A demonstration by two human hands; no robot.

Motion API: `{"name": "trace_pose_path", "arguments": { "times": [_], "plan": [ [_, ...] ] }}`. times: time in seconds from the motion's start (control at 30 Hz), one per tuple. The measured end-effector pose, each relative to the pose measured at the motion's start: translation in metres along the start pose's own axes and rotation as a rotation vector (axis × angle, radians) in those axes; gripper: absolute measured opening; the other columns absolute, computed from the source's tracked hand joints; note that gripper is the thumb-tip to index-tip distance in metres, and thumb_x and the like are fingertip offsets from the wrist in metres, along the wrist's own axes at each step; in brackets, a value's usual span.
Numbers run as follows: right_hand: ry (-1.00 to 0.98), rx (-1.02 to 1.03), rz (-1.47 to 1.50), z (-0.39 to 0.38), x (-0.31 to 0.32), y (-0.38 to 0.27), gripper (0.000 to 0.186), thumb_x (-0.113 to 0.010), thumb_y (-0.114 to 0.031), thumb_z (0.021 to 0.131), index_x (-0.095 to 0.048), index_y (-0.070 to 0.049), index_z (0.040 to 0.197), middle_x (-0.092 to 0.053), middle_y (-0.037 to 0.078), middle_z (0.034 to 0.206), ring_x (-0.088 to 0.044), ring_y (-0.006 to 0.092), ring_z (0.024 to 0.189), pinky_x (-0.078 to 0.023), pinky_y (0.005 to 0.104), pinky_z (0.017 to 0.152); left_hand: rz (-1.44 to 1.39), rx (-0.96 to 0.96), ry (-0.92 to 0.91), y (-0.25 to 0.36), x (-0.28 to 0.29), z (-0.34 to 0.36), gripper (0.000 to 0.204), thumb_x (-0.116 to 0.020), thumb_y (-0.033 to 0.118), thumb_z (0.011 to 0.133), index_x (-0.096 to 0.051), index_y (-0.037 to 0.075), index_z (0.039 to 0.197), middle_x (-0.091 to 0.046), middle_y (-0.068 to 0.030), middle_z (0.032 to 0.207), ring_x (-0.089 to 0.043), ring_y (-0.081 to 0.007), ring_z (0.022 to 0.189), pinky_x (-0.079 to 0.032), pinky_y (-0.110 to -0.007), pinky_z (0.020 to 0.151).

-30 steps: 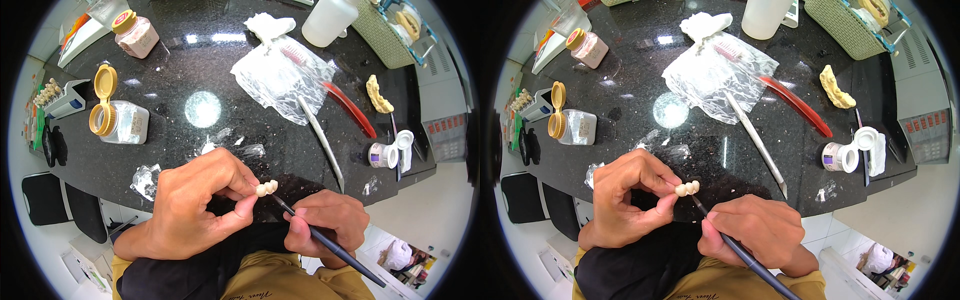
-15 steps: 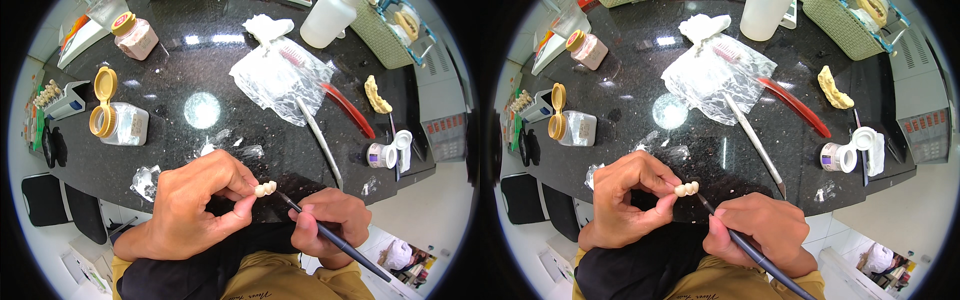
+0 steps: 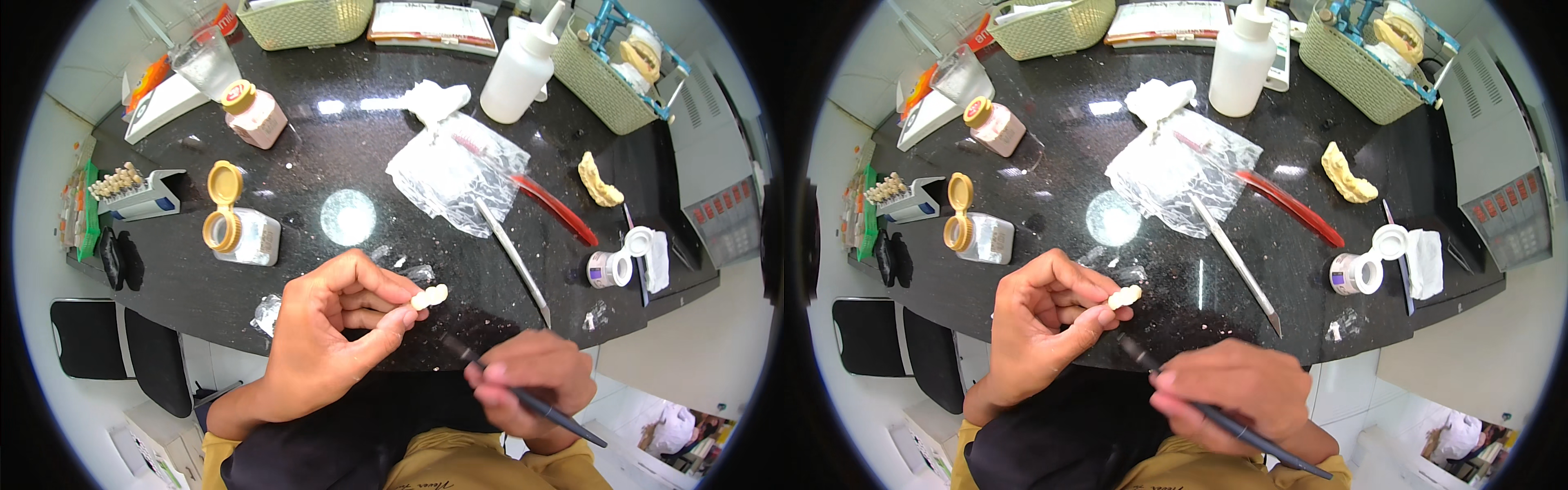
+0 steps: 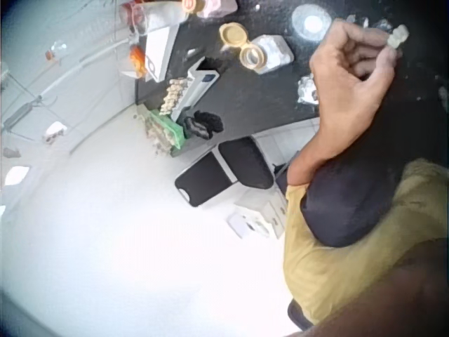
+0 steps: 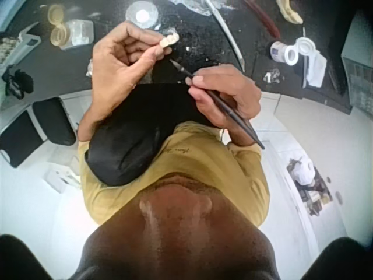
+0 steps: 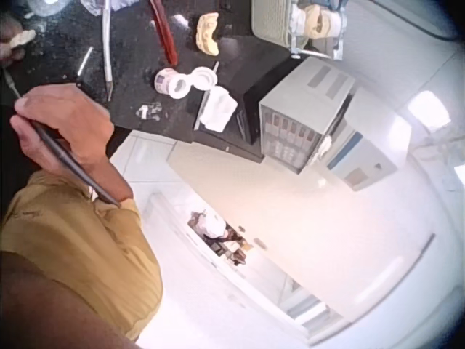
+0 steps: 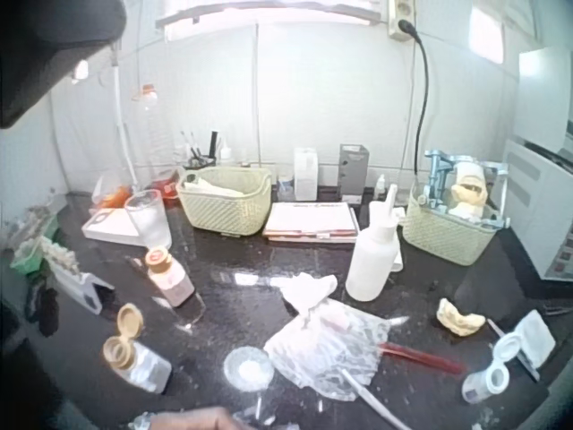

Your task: The person uses a brush to apply a substance from a palette onto a dental bridge held in their left hand, wiping the brush on a tissue between applications.

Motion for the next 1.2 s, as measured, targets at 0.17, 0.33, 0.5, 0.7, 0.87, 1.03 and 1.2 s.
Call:
{"name": "trace_pose_path", "arguments": {
  "times": [0.17, 0.33, 0.5, 0.7, 0.87, 1.03, 1.2],
  "plan": [
    [-0.099, 0.052, 0.151, 0.009, -0.019, 0.001, 0.03, -0.086, 0.002, 0.074, -0.072, 0.001, 0.1, -0.075, 0.013, 0.084, -0.073, 0.0222, 0.067, -0.057, 0.0272, 0.056, -0.246, 0.138, -0.055, 0.015, -0.002, 0.003, 0.031, -0.068, -0.012, 0.089, -0.056, -0.004, 0.116, -0.069, -0.0156, 0.107, -0.073, -0.0257, 0.103, -0.06, -0.033, 0.093],
    [-0.024, -0.091, -0.024, 0.001, -0.014, 0.007, 0.015, -0.081, -0.005, 0.08, -0.074, -0.002, 0.093, -0.074, 0.008, 0.079, -0.072, 0.02, 0.065, -0.056, 0.0277, 0.057, -0.322, 0.151, -0.047, 0.013, -0.002, 0.001, 0.031, -0.069, -0.012, 0.088, -0.056, -0.002, 0.115, -0.069, -0.0137, 0.106, -0.072, -0.0275, 0.107, -0.06, -0.035, 0.093],
    [0.122, -0.028, -0.062, 0.001, -0.011, 0.01, 0.025, -0.082, 0.004, 0.075, -0.072, -0.001, 0.097, -0.072, 0.011, 0.083, -0.072, 0.0184, 0.069, -0.057, 0.0253, 0.058, -0.175, 0.088, 0.058, 0.005, 0.0, 0.0, 0.032, -0.074, -0.011, 0.085, -0.056, -0.001, 0.11, -0.069, -0.0129, 0.103, -0.073, -0.0232, 0.099, -0.061, -0.035, 0.091],
    [0.11, 0.13, -0.166, 0.015, -0.02, 0.007, 0.029, -0.082, 0.004, 0.073, -0.072, 0.0, 0.099, -0.072, 0.011, 0.082, -0.071, 0.018, 0.067, -0.057, 0.0248, 0.054, -0.132, 0.06, 0.094, 0.001, -0.001, -0.004, 0.033, -0.076, -0.012, 0.082, -0.055, 0.0, 0.106, -0.069, -0.0127, 0.101, -0.073, -0.0202, 0.095, -0.063, -0.035, 0.087],
    [0.182, 0.154, -0.091, 0.008, -0.03, 0.016, 0.026, -0.081, 0.003, 0.073, -0.071, -0.001, 0.097, -0.072, 0.01, 0.078, -0.07, 0.0192, 0.062, -0.057, 0.026, 0.052, -0.118, 0.037, 0.085, -0.001, -0.003, -0.003, 0.032, -0.075, -0.012, 0.083, -0.054, -0.001, 0.104, -0.068, -0.0138, 0.101, -0.073, -0.0201, 0.095, -0.064, -0.034, 0.087],
    [0.163, 0.159, -0.117, 0.009, -0.03, 0.017, 0.027, -0.081, 0.003, 0.073, -0.071, -0.001, 0.098, -0.072, 0.01, 0.078, -0.07, 0.0194, 0.063, -0.057, 0.0264, 0.053, -0.094, -0.006, 0.1, -0.004, -0.003, -0.006, 0.031, -0.075, -0.011, 0.084, -0.054, -0.003, 0.106, -0.068, -0.0143, 0.1, -0.073, -0.0199, 0.095, -0.064, -0.033, 0.086],
    [0.065, 0.057, -0.039, 0.006, -0.023, 0.011, 0.029, -0.085, 0.001, 0.073, -0.072, -0.002, 0.098, -0.073, 0.01, 0.08, -0.071, 0.0201, 0.064, -0.058, 0.027, 0.055, -0.059, 0.017, 0.093, -0.002, -0.002, -0.004, 0.034, -0.075, -0.01, 0.084, -0.055, -0.004, 0.112, -0.068, -0.0144, 0.1, -0.072, -0.0174, 0.093, -0.064, -0.032, 0.086]
  ]
}}
Point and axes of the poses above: each hand's wrist, its own z-axis towards the middle knuckle, its own x-axis out of the back of the hand, y = z × x, the point moved 1 cm from there along z, towards the middle knuckle
